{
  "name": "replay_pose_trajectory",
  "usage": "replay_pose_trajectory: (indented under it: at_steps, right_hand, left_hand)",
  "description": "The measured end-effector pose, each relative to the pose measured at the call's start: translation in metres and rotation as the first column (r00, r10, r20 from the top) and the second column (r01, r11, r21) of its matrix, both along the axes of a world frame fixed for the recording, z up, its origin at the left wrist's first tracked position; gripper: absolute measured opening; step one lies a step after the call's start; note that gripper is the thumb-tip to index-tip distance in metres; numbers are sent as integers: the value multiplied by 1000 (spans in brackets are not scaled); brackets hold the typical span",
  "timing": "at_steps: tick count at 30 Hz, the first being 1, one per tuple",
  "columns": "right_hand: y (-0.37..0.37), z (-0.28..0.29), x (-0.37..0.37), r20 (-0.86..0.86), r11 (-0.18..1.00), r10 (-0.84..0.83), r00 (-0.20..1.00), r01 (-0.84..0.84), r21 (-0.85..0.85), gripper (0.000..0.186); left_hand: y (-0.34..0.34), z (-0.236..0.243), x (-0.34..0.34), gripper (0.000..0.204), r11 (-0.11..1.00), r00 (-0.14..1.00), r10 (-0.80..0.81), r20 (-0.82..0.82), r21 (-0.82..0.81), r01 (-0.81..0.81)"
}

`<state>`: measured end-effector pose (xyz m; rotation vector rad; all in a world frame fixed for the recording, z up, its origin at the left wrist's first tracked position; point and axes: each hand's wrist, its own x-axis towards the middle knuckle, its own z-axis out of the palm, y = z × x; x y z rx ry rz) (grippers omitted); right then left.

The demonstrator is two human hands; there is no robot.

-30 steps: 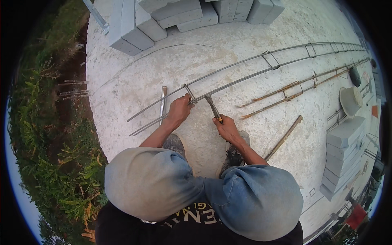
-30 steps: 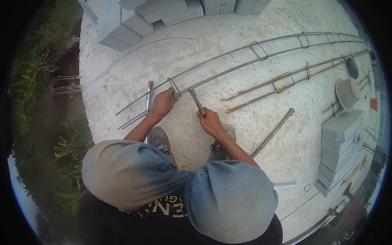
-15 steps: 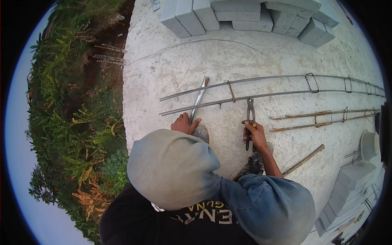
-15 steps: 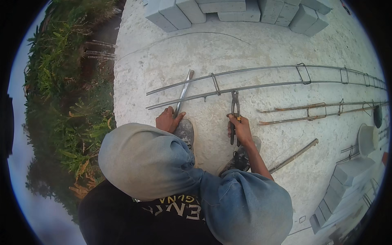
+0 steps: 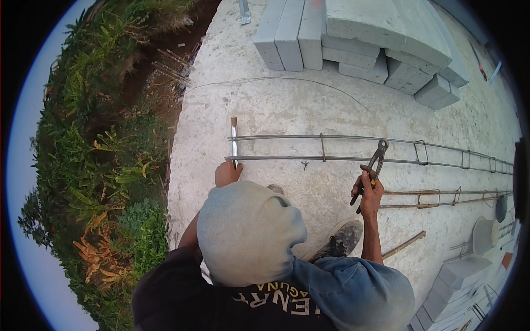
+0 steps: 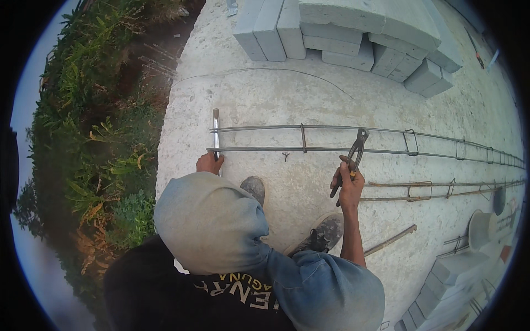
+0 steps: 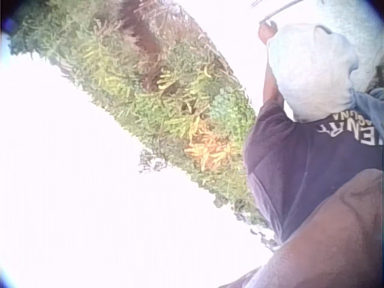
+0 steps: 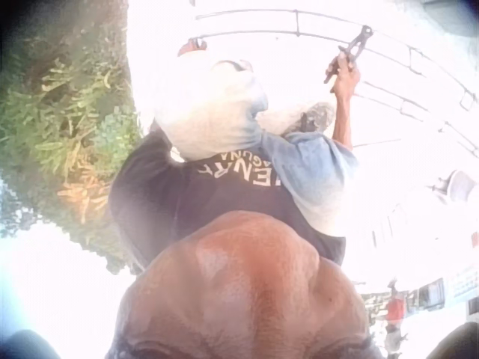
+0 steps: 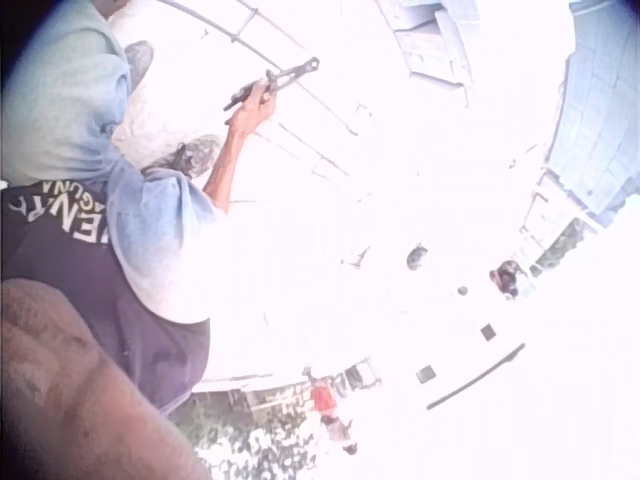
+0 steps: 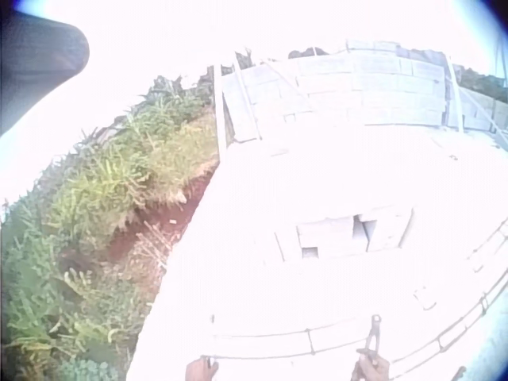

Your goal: The worker is securing reinforcement bars (rebars) together using thin wire and pliers.

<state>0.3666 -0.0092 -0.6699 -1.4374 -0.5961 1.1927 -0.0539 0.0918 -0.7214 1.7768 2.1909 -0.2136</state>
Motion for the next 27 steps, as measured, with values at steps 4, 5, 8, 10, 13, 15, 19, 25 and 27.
replay_pose_trajectory:
  at_steps: [4,5,8,10,13,15,19,25,27]
  right_hand:
    - [-20,0,3,64,998,41,997,-37,-59,33]
    - [-30,-6,-1,95,989,81,992,-68,-133,31]
    - [-53,-13,-15,481,905,363,798,-178,-387,42]
    - [-61,-18,-19,646,899,424,635,-210,-384,41]
    - [-65,-12,-30,743,846,534,404,-259,-467,39]
    - [-64,-26,-40,763,798,590,264,-334,-502,39]
    - [-65,-34,-43,795,818,555,244,-334,-469,45]
    - [-76,-19,-39,888,901,383,255,-314,-298,49]
    - [-75,-15,-36,858,905,386,339,-321,-280,47]
  left_hand:
    - [-20,-6,-91,42,971,987,131,-91,212,-109]
    - [-26,-5,-118,42,974,986,153,-73,182,-138]
    - [-39,3,-156,44,971,976,217,2,97,-216]
    - [-28,3,-142,44,969,975,219,37,106,-222]
    - [-14,12,-118,43,975,979,203,11,89,-203]
    - [0,8,-118,44,987,976,163,-144,30,-161]
    - [46,42,-62,39,994,987,92,-129,69,-83]
    - [168,31,61,35,854,876,-394,276,463,239]
    - [219,10,79,40,773,840,-510,184,527,354]
